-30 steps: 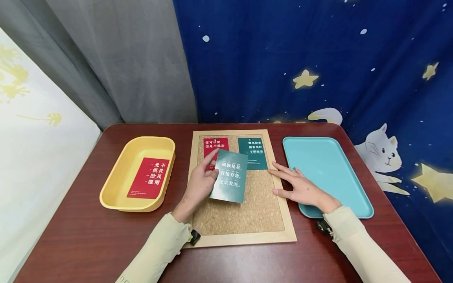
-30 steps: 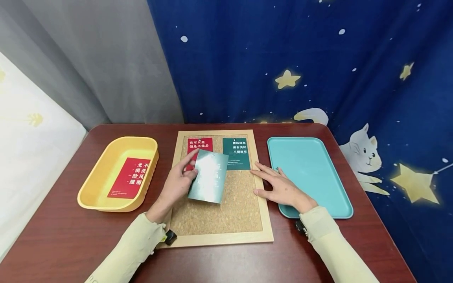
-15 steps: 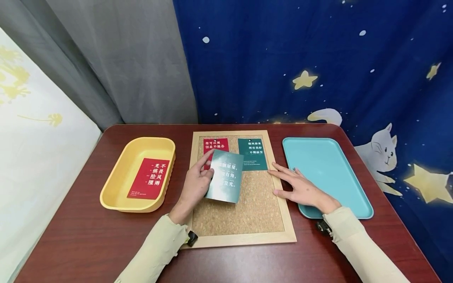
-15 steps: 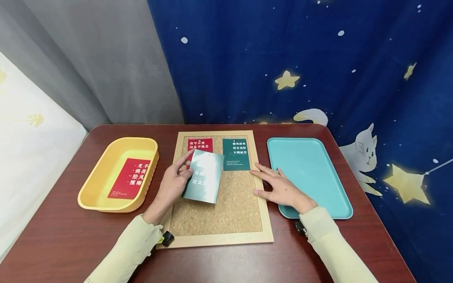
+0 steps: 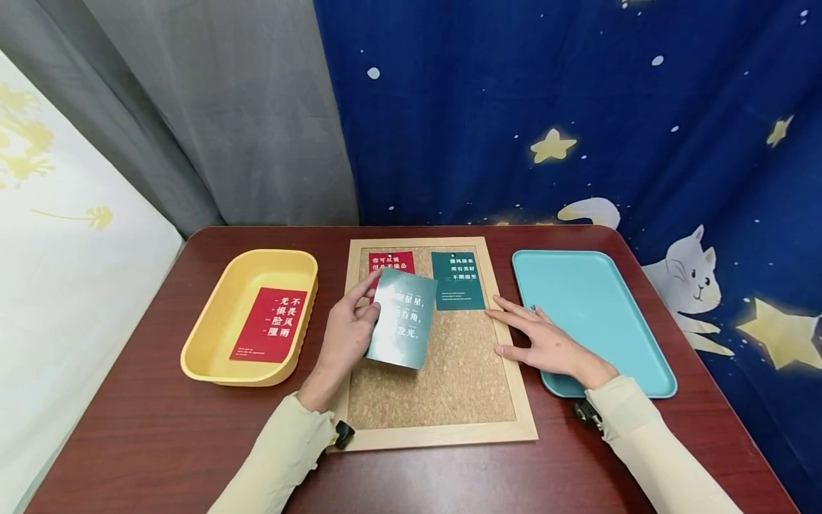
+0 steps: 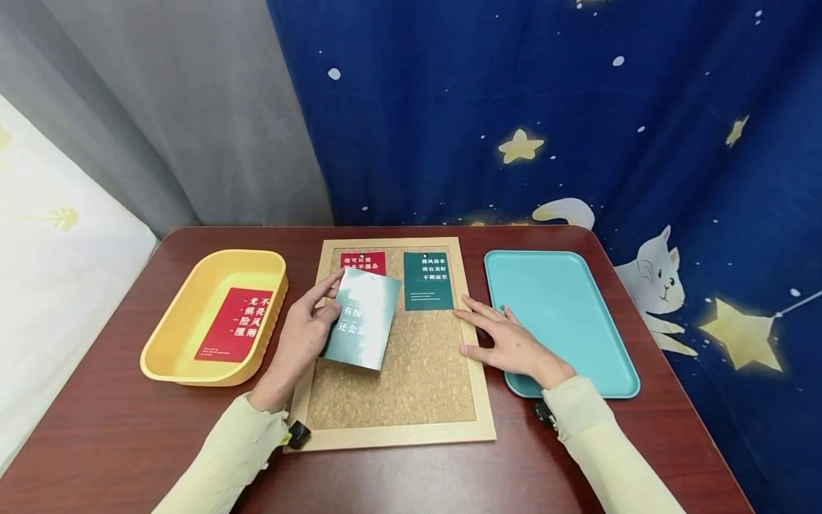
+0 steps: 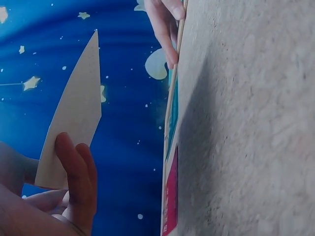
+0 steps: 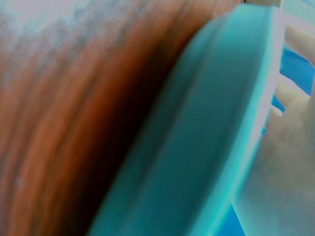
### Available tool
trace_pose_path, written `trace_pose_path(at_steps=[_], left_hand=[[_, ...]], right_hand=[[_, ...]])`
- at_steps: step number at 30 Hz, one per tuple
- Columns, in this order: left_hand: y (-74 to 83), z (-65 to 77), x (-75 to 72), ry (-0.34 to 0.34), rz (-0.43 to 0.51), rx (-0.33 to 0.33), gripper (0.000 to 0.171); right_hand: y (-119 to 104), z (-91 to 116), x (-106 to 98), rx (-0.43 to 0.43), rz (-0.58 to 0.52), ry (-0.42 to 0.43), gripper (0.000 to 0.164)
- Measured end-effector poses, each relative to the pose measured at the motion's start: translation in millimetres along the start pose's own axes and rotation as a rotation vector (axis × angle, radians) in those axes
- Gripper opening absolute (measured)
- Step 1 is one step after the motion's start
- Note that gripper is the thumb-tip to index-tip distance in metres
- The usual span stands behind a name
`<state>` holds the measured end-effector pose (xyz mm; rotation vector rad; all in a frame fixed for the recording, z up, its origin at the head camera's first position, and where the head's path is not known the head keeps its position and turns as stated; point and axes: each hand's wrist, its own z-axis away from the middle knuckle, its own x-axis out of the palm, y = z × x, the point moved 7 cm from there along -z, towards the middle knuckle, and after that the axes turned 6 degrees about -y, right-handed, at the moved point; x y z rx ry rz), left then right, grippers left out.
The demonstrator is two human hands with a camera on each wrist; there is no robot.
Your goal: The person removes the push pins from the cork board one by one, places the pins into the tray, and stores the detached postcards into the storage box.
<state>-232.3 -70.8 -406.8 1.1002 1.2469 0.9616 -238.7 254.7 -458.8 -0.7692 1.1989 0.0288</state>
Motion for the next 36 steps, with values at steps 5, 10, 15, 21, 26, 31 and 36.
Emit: trace_pose_path(at_steps=[5,10,15,21,26,31,36], left_hand=[[0.5,1.4,-7.5,0.016,-0.012,-0.013,0.055],[0.3,2.3,-13.5,0.025,0.003,-0.027,0.052],[0.5,4.3,-20.9,0.052,-0.004,-0.025,0.051],[3.8,7.3,-29.3,0.086,-0.036,-0.02,0.05],[7.1,8.5,-35.0,0.096,-0.029,-0.016,0.05],[9.6,8.9,-43.1,0.123,-0.05,-0.003,0.049],[11.1,9.7,-51.3,0.153,-0.06,-0.015,0.049]], right_hand=[[1,0,1,-0.006,0.0,0.0,0.071],[1,0,1,-0.004,-0.008,-0.001,0.07],[0,0,1,-0.006,-0.005,0.001,0.07],[-1,-1,2,-0.003,-0.01,-0.002,0.07],[1,0,3,-0.002,-0.011,-0.004,0.07],[1,0,2,-0.005,-0.002,-0.001,0.071],[1,0,2,-0.005,0.0,0.0,0.07]])
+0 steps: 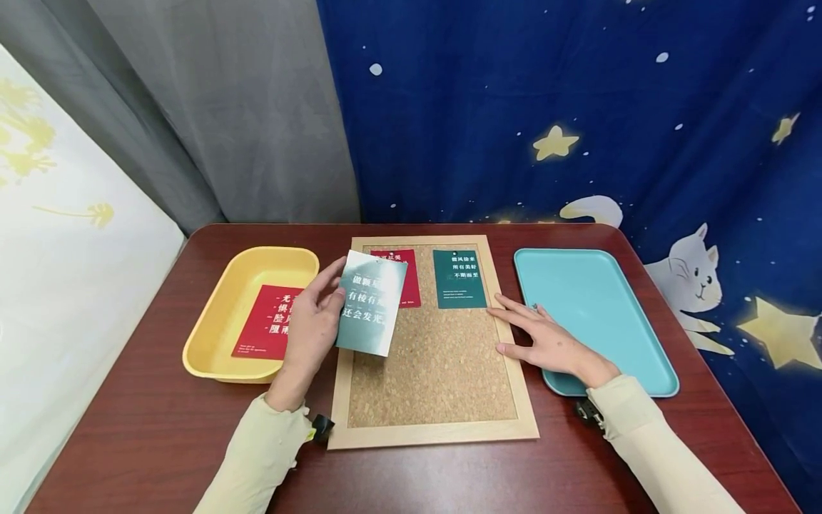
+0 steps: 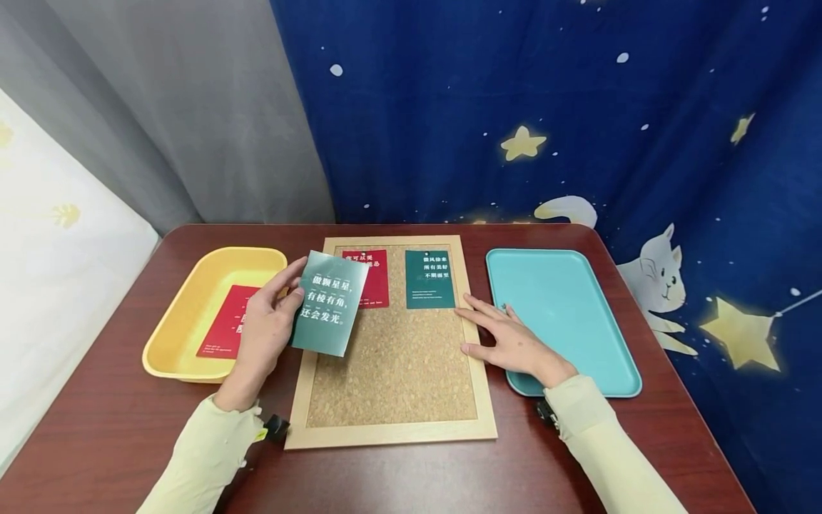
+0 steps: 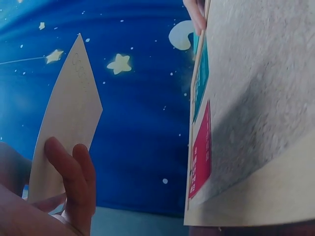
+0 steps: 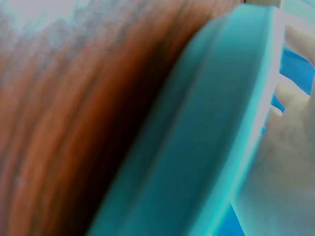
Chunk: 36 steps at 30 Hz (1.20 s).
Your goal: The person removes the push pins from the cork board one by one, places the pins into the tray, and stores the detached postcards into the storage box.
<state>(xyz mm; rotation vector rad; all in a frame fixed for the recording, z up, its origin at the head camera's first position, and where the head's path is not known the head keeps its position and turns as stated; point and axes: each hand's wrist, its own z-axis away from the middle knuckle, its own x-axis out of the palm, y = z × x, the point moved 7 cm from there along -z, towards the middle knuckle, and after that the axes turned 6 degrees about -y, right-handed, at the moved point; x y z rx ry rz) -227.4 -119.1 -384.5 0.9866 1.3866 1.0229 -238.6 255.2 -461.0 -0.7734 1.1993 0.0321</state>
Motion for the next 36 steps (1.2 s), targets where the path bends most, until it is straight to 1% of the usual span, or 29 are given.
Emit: trace_pose_path(at_steps=[10,17,20,27,29,36], left_hand=[[0.4,2.2,-13.9,0.029,-0.007,-0.027,0.049],[-0.8,1.4,-26.7,0.072,-0.06,-0.028,0.048],[-1.7,1.1,-31.9,0.084,-0.063,-0.033,0.047],[-5.7,2.2,-39.5,0.101,0.0,-0.052,0.046],[-6.6,2.8,-41.7,0.104,0.005,-0.055,0.046],[-8.9,1.0,-53.0,0.123,-0.064,-0.058,0.046]], right_hand=[[0,-1,0,0.002,-0.009,-0.006,0.07],[-1,0,-1,0.0,-0.007,-0.004,0.07],[-1,-1,-1,-0.002,-0.003,-0.002,0.07],[0,0,0,-0.001,0.005,0.002,0.07],[-1,0,0,0.0,0.003,0.0,0.07],[-2,0,0,0.0,-0.002,0.002,0.07]])
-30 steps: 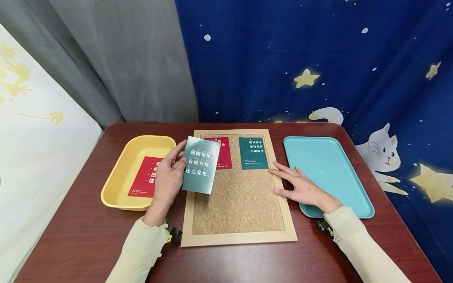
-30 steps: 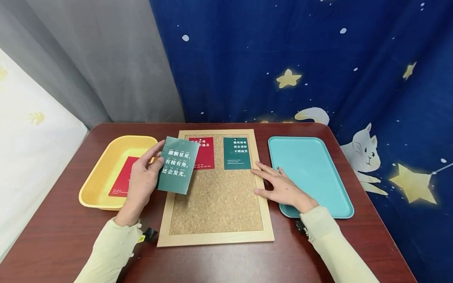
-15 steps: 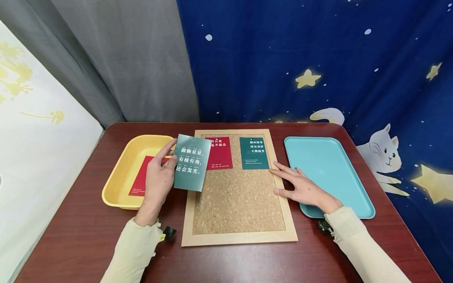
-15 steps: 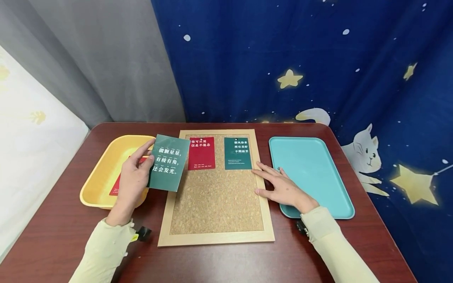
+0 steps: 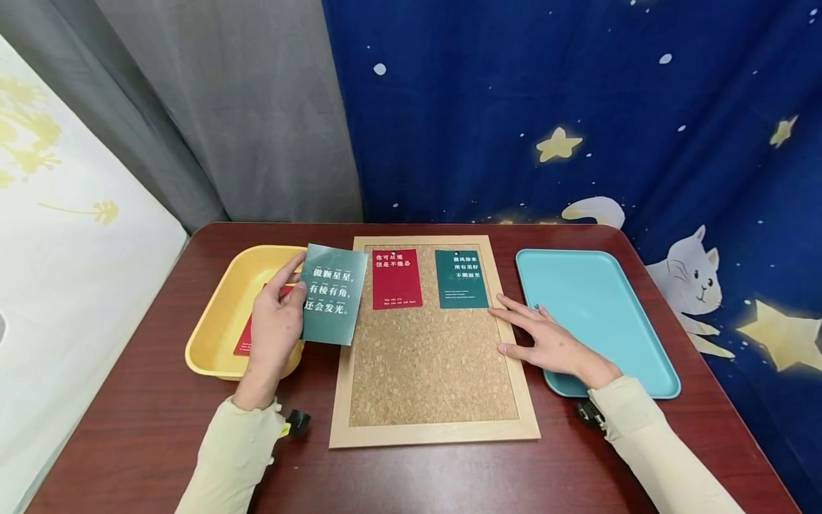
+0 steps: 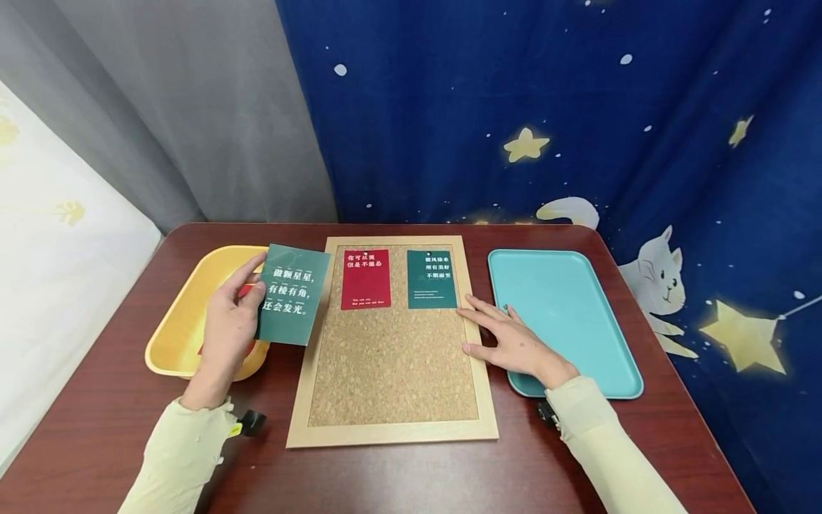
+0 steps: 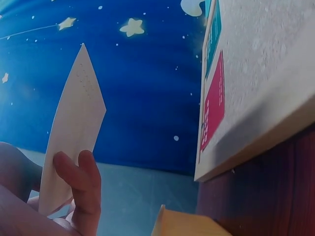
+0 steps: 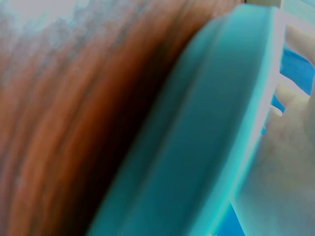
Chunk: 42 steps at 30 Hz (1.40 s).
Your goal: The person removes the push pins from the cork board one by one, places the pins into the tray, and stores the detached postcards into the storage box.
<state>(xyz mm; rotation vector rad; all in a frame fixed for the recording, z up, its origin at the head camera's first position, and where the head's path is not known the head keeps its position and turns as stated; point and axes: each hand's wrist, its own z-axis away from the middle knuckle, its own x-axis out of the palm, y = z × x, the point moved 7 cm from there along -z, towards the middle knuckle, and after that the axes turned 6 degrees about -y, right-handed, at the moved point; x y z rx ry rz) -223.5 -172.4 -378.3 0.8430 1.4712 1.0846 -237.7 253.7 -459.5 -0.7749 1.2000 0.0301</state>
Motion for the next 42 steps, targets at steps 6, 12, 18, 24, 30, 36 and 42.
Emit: trace_pose_path(at_steps=[6,12,18,24,30,36,42], left_hand=[[-3.7,-3.8,-10.3,0.028,-0.015,0.007,0.046],[-7.8,-5.6,-20.0,0.062,-0.042,0.01,0.046],[-15.7,-7.7,-29.4,0.069,-0.025,-0.01,0.046],[-20.7,-9.2,-38.9,0.077,-0.013,-0.017,0.046],[-26.1,-10.6,-47.6,0.117,-0.032,-0.037,0.046],[-28.9,-12.1,-57.8,0.158,-0.079,-0.046,0.044],[-33.4,-14.3,-66.3,0.169,-0.11,-0.051,0.044]], right_hand=[[-1,-1,-1,0.0,-0.002,0.0,0.07],[-1,-1,-1,0.004,0.0,-0.002,0.07],[0,-1,0,0.005,-0.003,-0.003,0.07],[1,-1,1,0.001,0.001,0.002,0.07],[2,-1,0,0.002,0.005,0.008,0.07],[2,-1,1,0.006,0.002,0.005,0.07],[1,-1,1,0.005,-0.004,0.007,0.07]])
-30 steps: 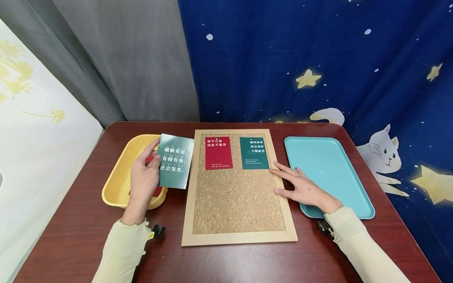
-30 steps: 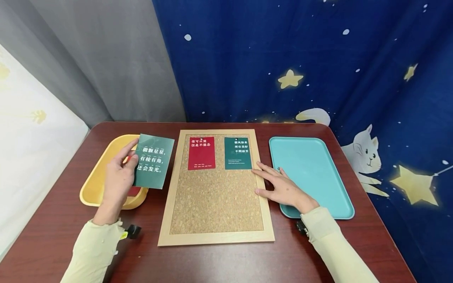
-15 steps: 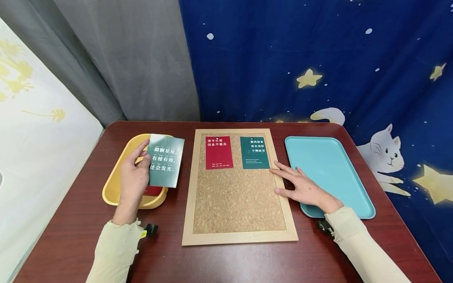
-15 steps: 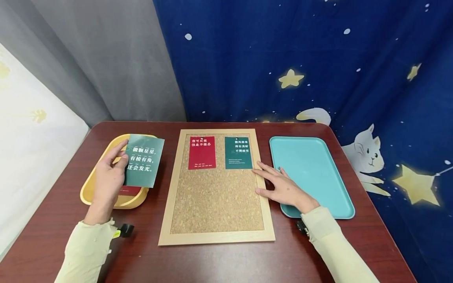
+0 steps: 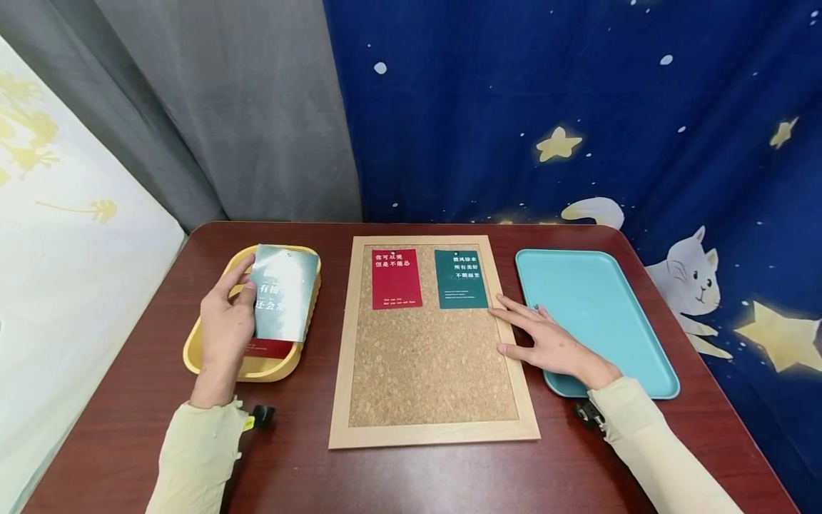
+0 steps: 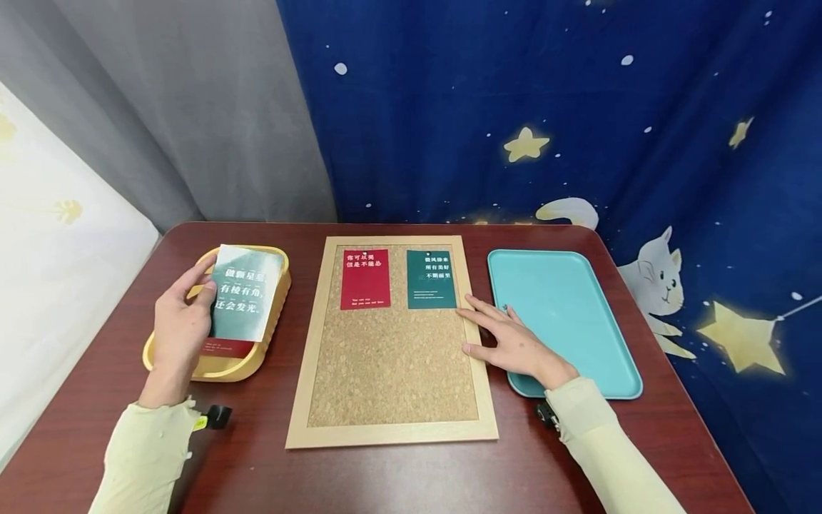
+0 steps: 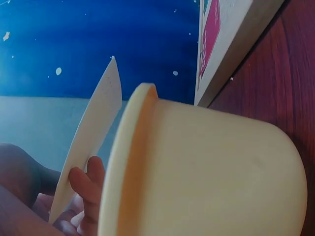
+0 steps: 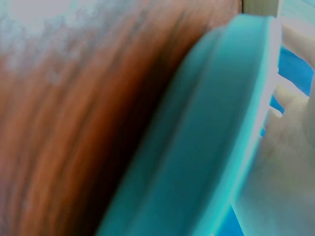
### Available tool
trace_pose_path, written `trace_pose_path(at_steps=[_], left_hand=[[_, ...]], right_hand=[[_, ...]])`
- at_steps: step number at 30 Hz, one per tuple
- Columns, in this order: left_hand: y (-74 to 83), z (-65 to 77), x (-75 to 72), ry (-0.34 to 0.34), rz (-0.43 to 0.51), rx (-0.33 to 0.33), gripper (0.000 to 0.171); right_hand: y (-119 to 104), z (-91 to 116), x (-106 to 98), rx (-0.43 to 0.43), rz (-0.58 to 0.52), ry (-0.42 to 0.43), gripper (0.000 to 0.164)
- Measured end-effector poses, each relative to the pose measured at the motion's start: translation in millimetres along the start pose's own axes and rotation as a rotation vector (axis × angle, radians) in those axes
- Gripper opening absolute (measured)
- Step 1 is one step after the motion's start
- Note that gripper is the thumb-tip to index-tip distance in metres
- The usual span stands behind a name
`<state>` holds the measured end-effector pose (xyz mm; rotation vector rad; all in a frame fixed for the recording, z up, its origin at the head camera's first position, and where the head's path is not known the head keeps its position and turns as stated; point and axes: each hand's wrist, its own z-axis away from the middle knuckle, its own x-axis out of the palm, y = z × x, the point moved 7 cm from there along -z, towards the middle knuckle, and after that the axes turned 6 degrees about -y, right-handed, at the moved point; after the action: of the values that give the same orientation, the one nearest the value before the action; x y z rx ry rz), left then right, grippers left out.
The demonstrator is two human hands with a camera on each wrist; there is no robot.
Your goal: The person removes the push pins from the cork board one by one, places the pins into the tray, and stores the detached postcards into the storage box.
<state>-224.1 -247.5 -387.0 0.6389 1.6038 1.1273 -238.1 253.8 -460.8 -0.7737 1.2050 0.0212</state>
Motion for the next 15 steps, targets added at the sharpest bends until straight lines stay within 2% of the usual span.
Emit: trace_pose_path(at_steps=[10,15], left_hand=[[-11.1,-4.4,-9.6,0.067,-0.02,0.002,0.044],[-14.8,-5.1,-15.4,0.075,-0.026,-0.02,0.045]], right_hand=[[1,0,1,0.003,-0.019,-0.01,0.07],[1,-1,1,0.004,-0.019,-0.011,0.07]])
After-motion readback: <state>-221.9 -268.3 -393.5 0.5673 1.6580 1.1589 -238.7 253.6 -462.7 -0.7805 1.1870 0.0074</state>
